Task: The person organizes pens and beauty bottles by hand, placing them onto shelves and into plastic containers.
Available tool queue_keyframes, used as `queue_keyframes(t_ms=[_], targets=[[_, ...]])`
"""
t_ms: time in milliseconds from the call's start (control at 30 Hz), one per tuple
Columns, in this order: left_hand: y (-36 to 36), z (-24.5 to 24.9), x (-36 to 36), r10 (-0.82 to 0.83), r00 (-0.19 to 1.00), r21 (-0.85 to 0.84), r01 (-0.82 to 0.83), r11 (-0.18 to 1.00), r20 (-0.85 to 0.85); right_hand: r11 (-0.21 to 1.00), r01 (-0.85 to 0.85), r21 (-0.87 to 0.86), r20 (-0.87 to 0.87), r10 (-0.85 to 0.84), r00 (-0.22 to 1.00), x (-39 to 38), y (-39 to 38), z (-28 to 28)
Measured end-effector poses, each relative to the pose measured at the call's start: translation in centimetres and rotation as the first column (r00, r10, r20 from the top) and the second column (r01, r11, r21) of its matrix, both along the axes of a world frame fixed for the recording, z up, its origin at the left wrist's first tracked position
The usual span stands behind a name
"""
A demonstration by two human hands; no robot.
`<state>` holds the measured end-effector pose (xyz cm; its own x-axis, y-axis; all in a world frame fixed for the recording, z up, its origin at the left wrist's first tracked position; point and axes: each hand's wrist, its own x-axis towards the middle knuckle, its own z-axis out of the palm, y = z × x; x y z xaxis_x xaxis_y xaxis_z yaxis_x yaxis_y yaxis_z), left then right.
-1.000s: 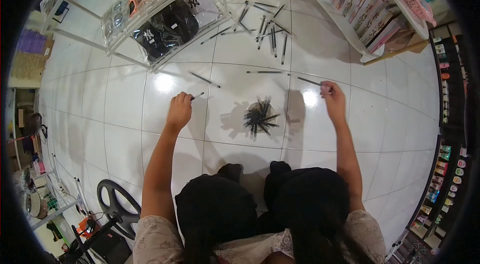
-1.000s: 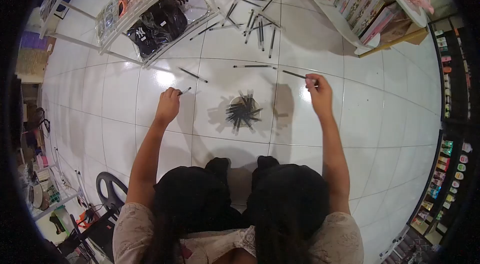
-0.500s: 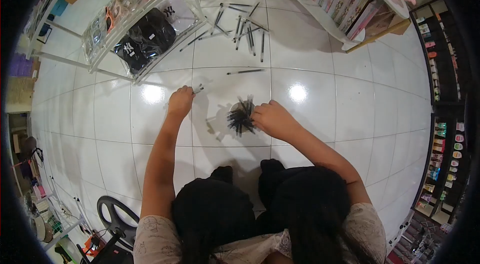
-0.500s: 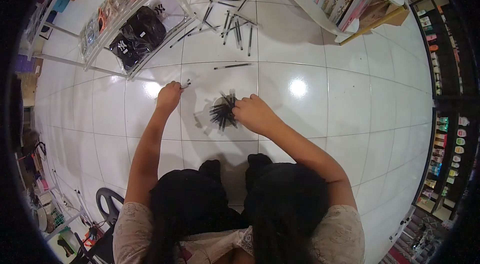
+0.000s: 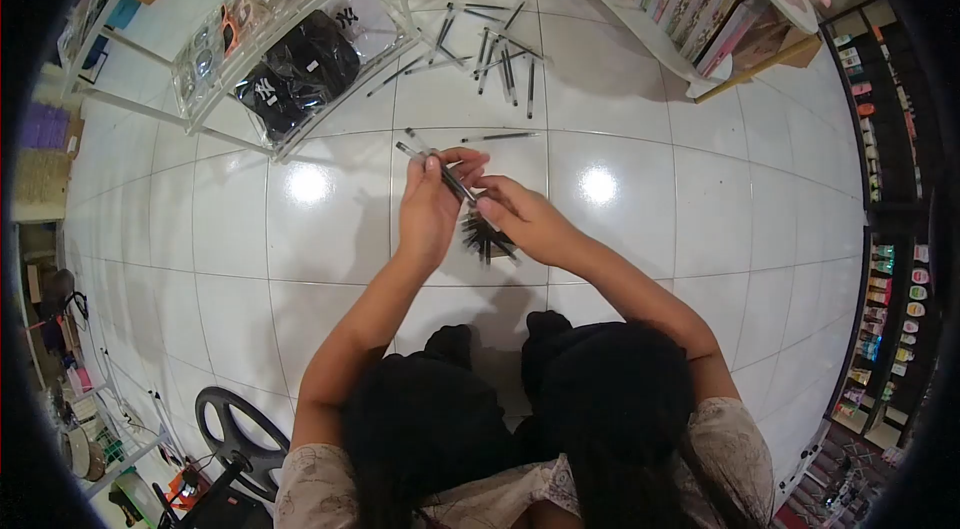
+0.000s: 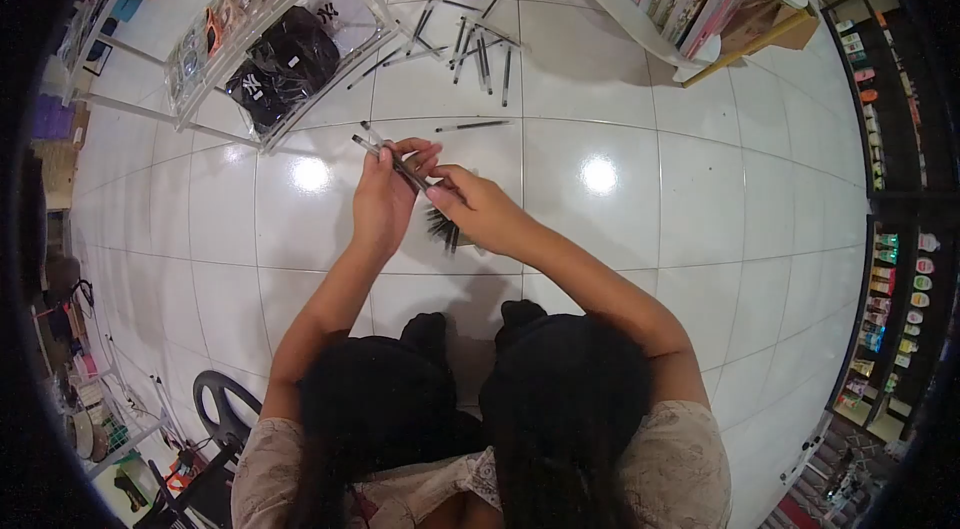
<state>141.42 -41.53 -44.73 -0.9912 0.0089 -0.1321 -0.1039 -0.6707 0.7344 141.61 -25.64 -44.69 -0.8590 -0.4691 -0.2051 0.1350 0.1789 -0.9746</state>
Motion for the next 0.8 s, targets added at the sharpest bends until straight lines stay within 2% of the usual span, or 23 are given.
queue_keyframes(t_ms=[67, 133, 233, 333, 433, 467, 567, 667, 767, 800], targets=[[0.9, 0.2, 0.2, 0.035, 0.999, -0.021, -0.036, 0.999, -0.031, 0.995, 0.025, -0.097, 0.121, -0.013, 0.993, 0.4, -0.3, -0.3], [0.7, -0.2, 0.1, -0.019, 0.999, -0.018, 0.018, 1.0, -0.048, 0.978, 0.053, -0.202, 0.276, 0.005, 0.961, 0.6, -0.1, 0.4], [0.5, -0.4, 0.4, -0.045, 0.999, -0.072, 0.044, 0.996, -0.011, 0.999, -0.039, -0.004, 0.173, 0.039, 0.984, 0.2, 1.4, -0.4], [0.0, -0.3, 0.5, -0.049, 0.995, -0.167, 0.063, 0.984, 0.088, 0.996, -0.086, -0.033, 0.293, 0.091, 0.952, -0.4, 2.5, 1.3], [-0.6, -0.4, 0.7, 0.012, 0.989, -0.339, 0.039, 0.94, 0.15, 1.0, 0.029, 0.005, 0.148, -0.029, 0.989, -0.2, 3.3, 1.0], [-0.8, -0.4, 0.6, 0.044, 0.987, -0.406, 0.024, 0.914, 0.157, 0.996, 0.025, 0.091, 0.107, -0.035, 0.994, -0.5, 3.7, 1.2], [-1.3, -0.9, 0.7, -0.02, 0.979, -0.274, 0.076, 0.959, 0.203, 0.994, -0.045, 0.099, 0.146, 0.03, 0.989, -0.9, 4.3, 1.6], [-1.5, -1.3, 0.8, -0.221, 0.956, -0.307, 0.273, 0.912, 0.194, 0.971, -0.119, 0.209, 0.01, 0.12, 0.993, -1.0, 3.6, 1.6], [-1.6, -0.1, 0.8, -0.187, 0.964, -0.432, 0.253, 0.866, 0.19, 0.926, -0.088, 0.367, -0.31, 0.211, 0.927, -1.3, 4.6, 3.2], [-2.2, -0.8, 0.7, -0.153, 0.976, -0.481, 0.211, 0.851, 0.157, 0.857, -0.08, 0.509, -0.326, 0.277, 0.904, -1.3, 5.2, 4.2]])
